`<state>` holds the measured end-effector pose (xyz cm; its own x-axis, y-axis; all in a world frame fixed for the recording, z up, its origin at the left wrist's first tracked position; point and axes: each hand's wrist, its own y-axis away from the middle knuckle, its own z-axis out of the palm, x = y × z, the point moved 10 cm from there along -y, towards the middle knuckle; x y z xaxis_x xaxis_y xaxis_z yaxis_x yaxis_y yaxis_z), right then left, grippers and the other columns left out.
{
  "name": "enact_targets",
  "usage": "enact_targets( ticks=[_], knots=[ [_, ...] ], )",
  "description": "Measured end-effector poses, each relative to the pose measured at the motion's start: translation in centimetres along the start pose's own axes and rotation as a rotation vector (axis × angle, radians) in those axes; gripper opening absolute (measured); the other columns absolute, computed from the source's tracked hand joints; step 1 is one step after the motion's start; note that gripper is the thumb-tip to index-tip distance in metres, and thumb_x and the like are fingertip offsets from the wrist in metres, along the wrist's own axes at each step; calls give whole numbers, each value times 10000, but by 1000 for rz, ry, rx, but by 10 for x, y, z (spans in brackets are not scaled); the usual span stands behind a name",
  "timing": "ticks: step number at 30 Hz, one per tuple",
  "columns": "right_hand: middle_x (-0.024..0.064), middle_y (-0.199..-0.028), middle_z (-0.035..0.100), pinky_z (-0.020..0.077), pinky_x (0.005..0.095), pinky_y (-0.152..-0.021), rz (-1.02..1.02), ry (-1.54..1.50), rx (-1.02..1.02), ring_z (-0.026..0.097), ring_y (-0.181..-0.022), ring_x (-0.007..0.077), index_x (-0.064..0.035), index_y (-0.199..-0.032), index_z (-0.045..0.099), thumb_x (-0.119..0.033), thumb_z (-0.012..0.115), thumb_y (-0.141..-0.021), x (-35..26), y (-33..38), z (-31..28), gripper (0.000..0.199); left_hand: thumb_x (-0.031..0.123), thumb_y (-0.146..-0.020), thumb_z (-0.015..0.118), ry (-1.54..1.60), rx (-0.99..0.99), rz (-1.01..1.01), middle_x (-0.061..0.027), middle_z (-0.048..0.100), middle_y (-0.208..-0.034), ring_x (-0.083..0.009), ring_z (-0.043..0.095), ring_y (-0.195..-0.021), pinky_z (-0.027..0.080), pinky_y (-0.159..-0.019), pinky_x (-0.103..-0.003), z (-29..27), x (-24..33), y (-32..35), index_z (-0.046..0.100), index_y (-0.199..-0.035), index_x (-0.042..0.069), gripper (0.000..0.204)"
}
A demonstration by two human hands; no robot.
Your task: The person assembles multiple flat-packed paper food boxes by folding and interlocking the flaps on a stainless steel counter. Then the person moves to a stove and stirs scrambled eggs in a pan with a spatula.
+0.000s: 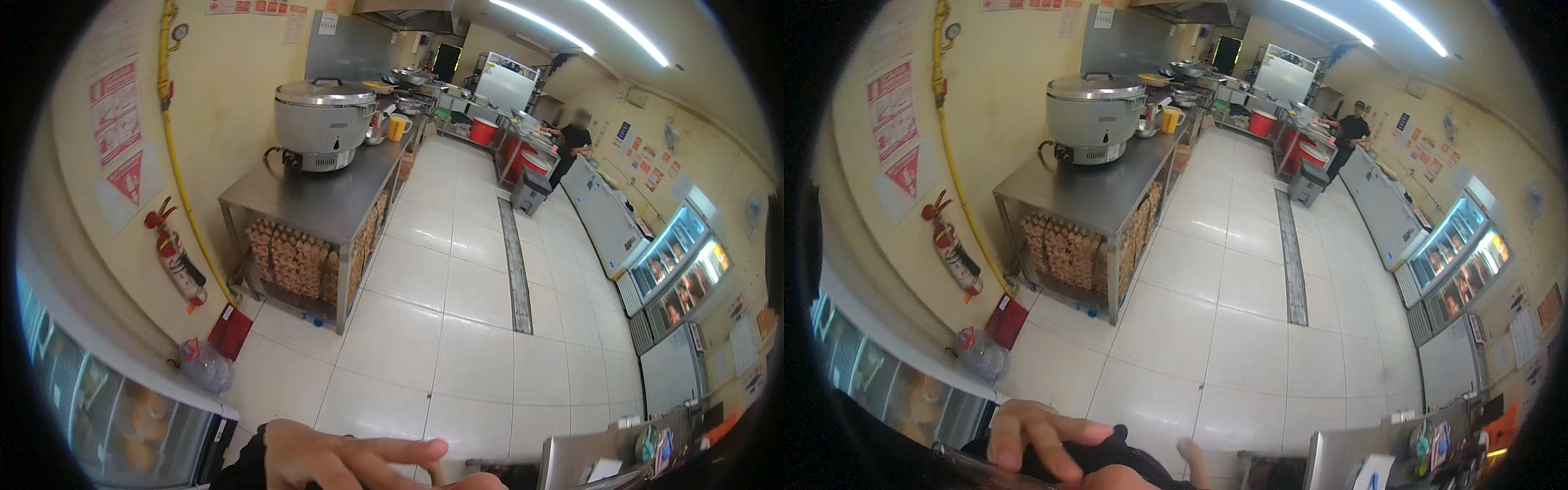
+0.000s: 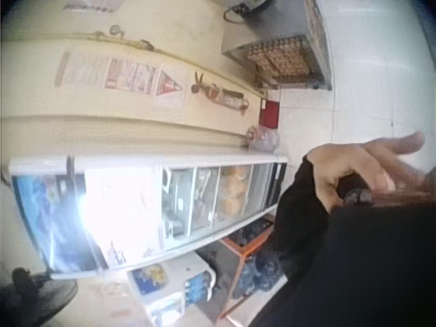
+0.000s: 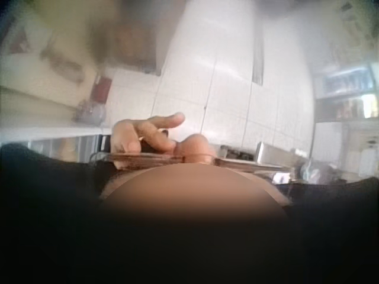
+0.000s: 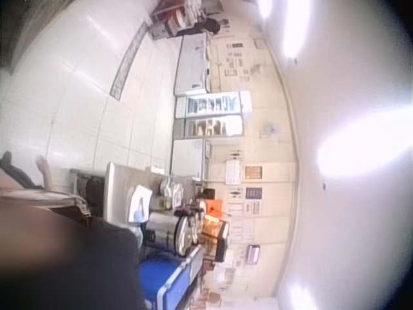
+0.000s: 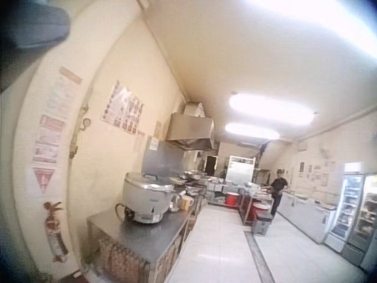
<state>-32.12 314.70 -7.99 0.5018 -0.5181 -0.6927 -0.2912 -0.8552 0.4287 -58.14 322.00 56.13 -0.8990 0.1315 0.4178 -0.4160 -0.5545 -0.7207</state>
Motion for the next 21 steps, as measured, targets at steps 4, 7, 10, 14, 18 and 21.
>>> enact_targets(
  ticks=[4, 7, 10, 14, 18, 21],
  knots=[
    [125, -1053, 656, 499, 393, -800, 384, -255, 11, 623, -927, 261, -61, -1131, 610, -318, 550, -916, 74, -87, -69, 341, 174, -852, 659, -416, -424, -63, -188, 364, -1452, -365, 253, -1394, 241, -1101, -531, -117, -110, -119, 382, -1401, 161, 615],
    [117, -1035, 660, 504, 381, -770, 459, -357, 54, 623, -897, 242, -51, -1118, 612, -297, 541, -922, 66, -185, -133, 323, 191, -866, 615, -899, -330, -389, -169, 370, -1435, -371, 289, -1356, 261, -1103, -476, -264, -253, -173, 381, -1390, 125, 578],
    [109, -1018, 663, 508, 369, -740, 472, -390, 63, 623, -867, 223, -41, -1105, 613, -276, 533, -928, 58, -295, -187, 305, 231, -882, 588, -1463, -440, -535, -196, 390, -1391, -370, 352, -1298, 310, -1069, -442, -396, -367, -179, 358, -1409, 117, 586],
    [97, -995, 668, 514, 353, -700, 496, -399, 43, 622, -827, 198, -29, -1088, 614, -248, 522, -935, 74, -421, -230, 283, 340, -873, 614, -1227, -507, -1012, -210, 434, -1357, -388, 382, -1279, 316, -1065, -437, -531, -463, -142, 351, -1420, 116, 647],
    [86, -971, 672, 520, 337, -661, 307, -271, 79, 622, -787, 173, -16, -1071, 616, -219, 511, -943, 35, -568, -295, 262, 356, -856, 622, -1014, -325, -1029, -236, 487, -1296, -398, 440, -1220, 350, -1039, -429, -626, -497, -176, 342, -1422, 98, 682],
    [67, -903, 658, 505, 298, -592, -29, -268, 222, 601, -722, 139, -21, -1071, 607, -187, 518, -941, -79, -729, -412, 229, 382, -849, 632, -1189, -215, -1201, -254, 497, -1291, -366, 483, -1193, 371, -1021, -404, -718, -525, -230, 322, -1418, 70, 719]
  ],
)
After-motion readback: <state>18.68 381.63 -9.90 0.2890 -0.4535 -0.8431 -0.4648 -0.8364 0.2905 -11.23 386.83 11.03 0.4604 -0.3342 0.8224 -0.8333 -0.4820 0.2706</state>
